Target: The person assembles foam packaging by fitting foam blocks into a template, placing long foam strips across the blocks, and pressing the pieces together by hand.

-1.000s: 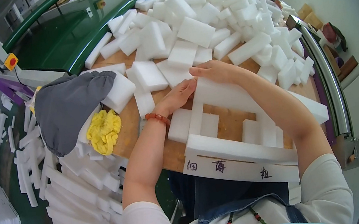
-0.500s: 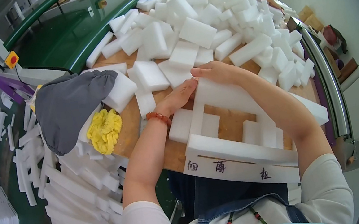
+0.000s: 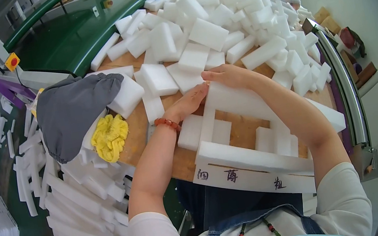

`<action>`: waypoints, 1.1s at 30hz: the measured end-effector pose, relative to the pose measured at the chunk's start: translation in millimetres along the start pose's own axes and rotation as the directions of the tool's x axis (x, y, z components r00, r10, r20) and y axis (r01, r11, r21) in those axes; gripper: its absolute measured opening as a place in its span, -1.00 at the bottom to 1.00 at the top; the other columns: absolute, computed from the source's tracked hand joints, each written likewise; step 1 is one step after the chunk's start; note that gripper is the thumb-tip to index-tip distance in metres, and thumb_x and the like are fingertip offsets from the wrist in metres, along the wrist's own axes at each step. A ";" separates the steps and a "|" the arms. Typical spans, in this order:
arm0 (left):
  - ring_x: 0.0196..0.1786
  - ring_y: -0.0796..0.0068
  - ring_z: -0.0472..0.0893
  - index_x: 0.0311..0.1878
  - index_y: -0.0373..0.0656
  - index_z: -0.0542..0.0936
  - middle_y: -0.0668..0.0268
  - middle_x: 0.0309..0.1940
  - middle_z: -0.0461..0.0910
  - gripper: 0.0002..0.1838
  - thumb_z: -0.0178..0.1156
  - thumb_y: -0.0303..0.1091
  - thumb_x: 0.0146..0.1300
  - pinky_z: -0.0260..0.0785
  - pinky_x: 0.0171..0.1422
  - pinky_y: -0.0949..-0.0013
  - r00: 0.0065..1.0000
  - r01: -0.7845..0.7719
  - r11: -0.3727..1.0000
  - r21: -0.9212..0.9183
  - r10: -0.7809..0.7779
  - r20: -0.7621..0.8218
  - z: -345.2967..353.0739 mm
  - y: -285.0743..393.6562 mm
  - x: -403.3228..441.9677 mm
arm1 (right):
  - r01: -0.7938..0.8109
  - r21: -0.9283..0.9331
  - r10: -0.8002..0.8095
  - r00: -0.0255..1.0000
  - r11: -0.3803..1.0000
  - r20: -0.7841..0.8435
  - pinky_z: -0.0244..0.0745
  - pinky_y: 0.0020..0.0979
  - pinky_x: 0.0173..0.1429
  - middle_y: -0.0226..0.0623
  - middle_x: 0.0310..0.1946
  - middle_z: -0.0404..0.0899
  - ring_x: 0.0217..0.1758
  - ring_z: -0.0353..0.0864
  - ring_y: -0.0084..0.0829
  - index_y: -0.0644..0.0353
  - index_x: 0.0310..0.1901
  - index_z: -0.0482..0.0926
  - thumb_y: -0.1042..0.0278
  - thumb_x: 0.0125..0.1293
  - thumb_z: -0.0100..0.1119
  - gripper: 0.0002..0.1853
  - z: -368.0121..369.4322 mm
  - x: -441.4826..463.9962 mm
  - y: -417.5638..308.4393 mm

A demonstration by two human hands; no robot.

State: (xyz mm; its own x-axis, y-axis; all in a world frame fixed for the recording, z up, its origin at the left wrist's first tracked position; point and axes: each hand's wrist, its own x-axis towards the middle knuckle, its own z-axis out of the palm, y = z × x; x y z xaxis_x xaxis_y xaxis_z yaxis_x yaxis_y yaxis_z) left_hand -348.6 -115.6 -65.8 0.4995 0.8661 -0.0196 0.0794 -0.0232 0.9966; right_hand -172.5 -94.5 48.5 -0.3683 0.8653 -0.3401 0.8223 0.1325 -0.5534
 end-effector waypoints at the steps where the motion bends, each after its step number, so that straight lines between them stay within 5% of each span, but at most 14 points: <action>1: -0.06 0.49 0.42 0.20 -0.26 0.43 0.31 -0.02 0.52 -0.28 -0.24 0.27 0.43 0.26 0.14 0.45 1.000 -0.002 1.000 0.007 0.002 0.003 -0.6 -1.2 0.5 | 0.001 0.000 -0.001 1.000 1.000 0.002 0.33 -0.27 0.29 -0.26 0.13 0.56 0.19 0.49 -0.25 0.14 0.17 0.54 -0.38 0.33 -0.16 -0.27 0.3 0.6 0.5; 19: -0.04 0.54 0.40 0.22 -0.22 0.42 0.35 -0.02 0.52 -0.32 -0.21 0.24 0.44 0.24 0.14 0.47 1.000 0.015 1.000 -0.011 -0.015 0.016 1.9 10.3 -5.9 | -0.034 0.005 0.034 0.999 0.999 0.016 0.30 -0.38 0.30 -0.30 0.15 0.54 0.19 0.48 -0.34 0.14 0.23 0.49 -0.28 0.39 -0.10 -0.34 -1.7 -3.2 -6.2; 33: -0.04 0.56 0.39 0.14 -0.21 0.46 0.38 -0.05 0.50 -0.36 -0.20 0.22 0.45 0.23 0.15 0.47 1.000 -0.007 1.000 0.023 0.007 0.018 0.5 8.9 -5.6 | 0.042 -0.098 -0.050 0.996 0.994 -0.079 0.45 -0.29 0.10 -0.18 -0.03 0.63 0.02 0.56 -0.23 0.20 0.05 0.61 -0.33 0.30 -0.13 -0.30 3.0 2.6 2.7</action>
State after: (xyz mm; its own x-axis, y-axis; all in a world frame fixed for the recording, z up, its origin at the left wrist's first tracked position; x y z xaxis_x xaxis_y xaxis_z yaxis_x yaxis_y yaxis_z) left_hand -350.2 -120.9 -56.9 0.5158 0.8566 -0.0140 0.0952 -0.0410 0.9946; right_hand -172.6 -93.3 43.9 -0.3736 0.8932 -0.2503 0.8446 0.2160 -0.4900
